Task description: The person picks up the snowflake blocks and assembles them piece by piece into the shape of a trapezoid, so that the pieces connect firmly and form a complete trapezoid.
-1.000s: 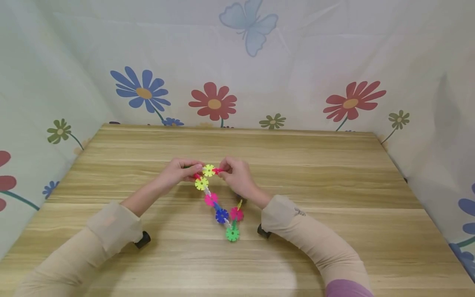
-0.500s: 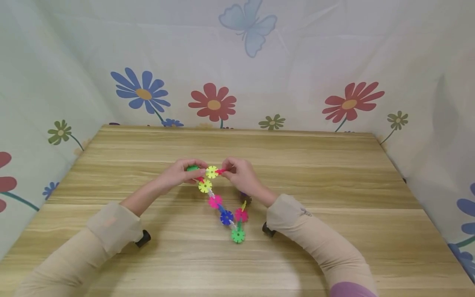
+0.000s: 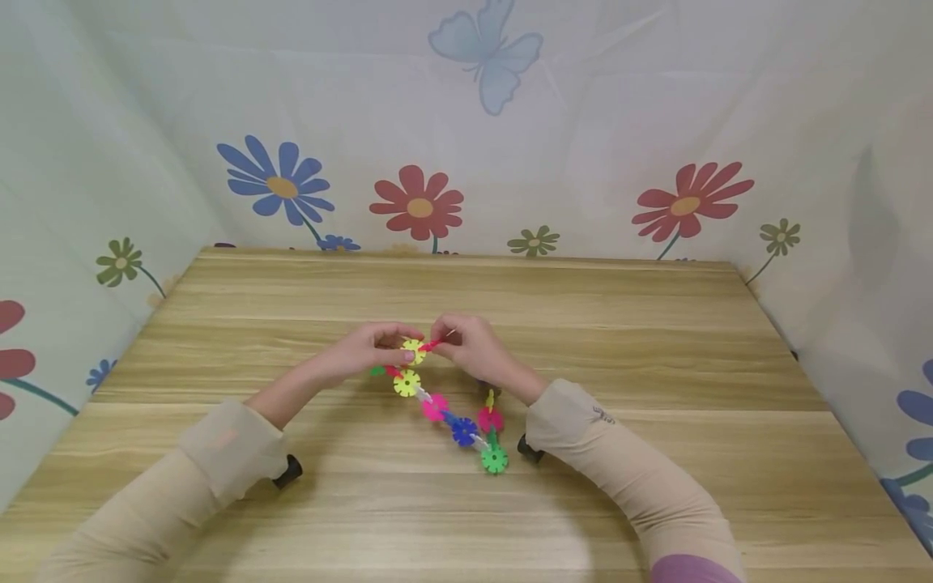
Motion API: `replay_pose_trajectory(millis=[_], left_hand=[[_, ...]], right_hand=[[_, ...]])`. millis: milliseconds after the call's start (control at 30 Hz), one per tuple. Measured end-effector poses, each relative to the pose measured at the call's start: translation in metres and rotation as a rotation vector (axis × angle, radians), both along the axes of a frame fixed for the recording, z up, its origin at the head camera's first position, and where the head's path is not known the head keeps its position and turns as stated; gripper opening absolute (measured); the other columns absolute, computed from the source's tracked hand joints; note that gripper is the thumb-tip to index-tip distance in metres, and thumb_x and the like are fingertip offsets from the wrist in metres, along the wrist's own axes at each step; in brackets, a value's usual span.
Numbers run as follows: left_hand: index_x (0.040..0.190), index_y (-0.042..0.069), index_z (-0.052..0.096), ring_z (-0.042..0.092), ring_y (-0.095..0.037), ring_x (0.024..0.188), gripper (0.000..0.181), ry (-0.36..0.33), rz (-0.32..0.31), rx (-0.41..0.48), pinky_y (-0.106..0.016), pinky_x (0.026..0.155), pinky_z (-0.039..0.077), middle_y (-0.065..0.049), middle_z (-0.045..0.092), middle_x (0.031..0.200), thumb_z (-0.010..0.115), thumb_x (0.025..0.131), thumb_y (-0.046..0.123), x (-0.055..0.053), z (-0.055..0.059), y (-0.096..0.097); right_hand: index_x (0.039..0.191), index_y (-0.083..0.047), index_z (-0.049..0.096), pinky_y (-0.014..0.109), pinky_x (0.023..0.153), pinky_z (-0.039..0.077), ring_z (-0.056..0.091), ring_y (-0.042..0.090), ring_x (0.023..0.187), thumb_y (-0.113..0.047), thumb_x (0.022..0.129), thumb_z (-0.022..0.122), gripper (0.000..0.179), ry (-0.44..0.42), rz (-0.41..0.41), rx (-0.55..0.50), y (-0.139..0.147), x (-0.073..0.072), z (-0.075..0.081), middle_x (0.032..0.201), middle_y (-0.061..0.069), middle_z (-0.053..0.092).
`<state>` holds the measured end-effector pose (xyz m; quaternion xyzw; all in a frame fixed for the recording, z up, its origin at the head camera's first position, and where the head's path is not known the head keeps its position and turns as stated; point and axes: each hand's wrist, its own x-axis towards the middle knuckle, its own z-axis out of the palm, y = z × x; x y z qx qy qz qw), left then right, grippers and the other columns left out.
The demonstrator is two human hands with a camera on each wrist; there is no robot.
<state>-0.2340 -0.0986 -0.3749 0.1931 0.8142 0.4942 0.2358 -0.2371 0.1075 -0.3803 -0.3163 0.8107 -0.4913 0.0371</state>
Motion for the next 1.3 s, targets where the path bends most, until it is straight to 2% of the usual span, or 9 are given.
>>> replay_pose_trajectory(millis=[133, 267, 467, 700, 867, 1100, 1300], left_hand=[[0.123, 0.008, 0.05, 0.06, -0.016, 0.085, 0.044, -0.005, 0.016, -0.005, -0.029, 0.075, 0.051, -0.008, 0.063, 0.099, 0.061, 0.084, 0.025, 0.0, -0.001, 0.0], [0.122, 0.007, 0.051, 0.059, -0.02, 0.087, 0.042, -0.013, 0.029, 0.003, -0.031, 0.075, 0.051, -0.009, 0.063, 0.098, 0.06, 0.084, 0.022, -0.001, -0.001, -0.001], [0.121, 0.008, 0.052, 0.057, -0.022, 0.089, 0.04, -0.013, 0.045, 0.004, -0.037, 0.079, 0.05, -0.008, 0.061, 0.099, 0.06, 0.084, 0.022, 0.0, -0.002, 0.0], [0.121, 0.007, 0.051, 0.058, -0.019, 0.09, 0.041, -0.004, 0.047, 0.013, -0.033, 0.079, 0.05, -0.008, 0.062, 0.101, 0.061, 0.083, 0.022, 0.0, -0.001, 0.001], [0.12, 0.007, 0.051, 0.059, -0.018, 0.091, 0.04, -0.006, 0.045, 0.021, -0.03, 0.078, 0.05, -0.007, 0.063, 0.102, 0.061, 0.083, 0.021, 0.0, -0.002, 0.001], [0.119, 0.007, 0.052, 0.058, -0.017, 0.092, 0.041, 0.005, 0.037, 0.036, -0.03, 0.079, 0.05, -0.007, 0.063, 0.104, 0.061, 0.083, 0.022, 0.0, -0.004, 0.001], [0.119, 0.006, 0.052, 0.059, -0.017, 0.092, 0.039, -0.01, 0.041, 0.053, -0.03, 0.078, 0.051, -0.008, 0.062, 0.104, 0.061, 0.083, 0.019, -0.001, -0.005, 0.0]], right_hand=[[0.094, 0.005, 0.057, 0.027, 0.07, 0.053, 0.062, 0.026, 0.086, 0.001, 0.079, 0.062, 0.016, -0.068, -0.007, 0.059, 0.008, -0.007, 0.002, 0.094, 0.019, 0.06], [0.107, 0.006, 0.054, 0.033, 0.073, 0.052, 0.059, 0.03, 0.09, -0.003, 0.081, 0.061, 0.028, -0.16, -0.073, 0.097, 0.018, -0.019, 0.0, 0.103, 0.023, 0.057], [0.112, 0.006, 0.052, 0.035, 0.074, 0.051, 0.056, 0.03, 0.091, -0.007, 0.083, 0.057, 0.032, -0.308, -0.177, 0.155, 0.026, -0.031, -0.005, 0.107, 0.023, 0.055], [0.116, 0.004, 0.049, 0.034, 0.067, 0.052, 0.06, 0.023, 0.08, -0.014, 0.087, 0.054, 0.034, -0.465, -0.204, 0.211, 0.024, -0.043, -0.015, 0.104, 0.02, 0.056], [0.121, 0.003, 0.045, 0.028, 0.062, 0.051, 0.058, 0.017, 0.076, -0.015, 0.086, 0.056, 0.041, -0.52, -0.213, 0.227, 0.019, -0.046, -0.018, 0.097, 0.016, 0.056], [0.123, 0.001, 0.044, 0.024, 0.06, 0.048, 0.055, 0.017, 0.076, -0.016, 0.085, 0.057, 0.044, -0.566, -0.218, 0.203, 0.014, -0.044, -0.019, 0.093, 0.011, 0.057], [0.123, 0.001, 0.044, 0.023, 0.058, 0.045, 0.051, 0.014, 0.071, -0.012, 0.084, 0.056, 0.043, -0.602, -0.215, 0.118, 0.013, -0.043, -0.017, 0.089, 0.007, 0.055]])
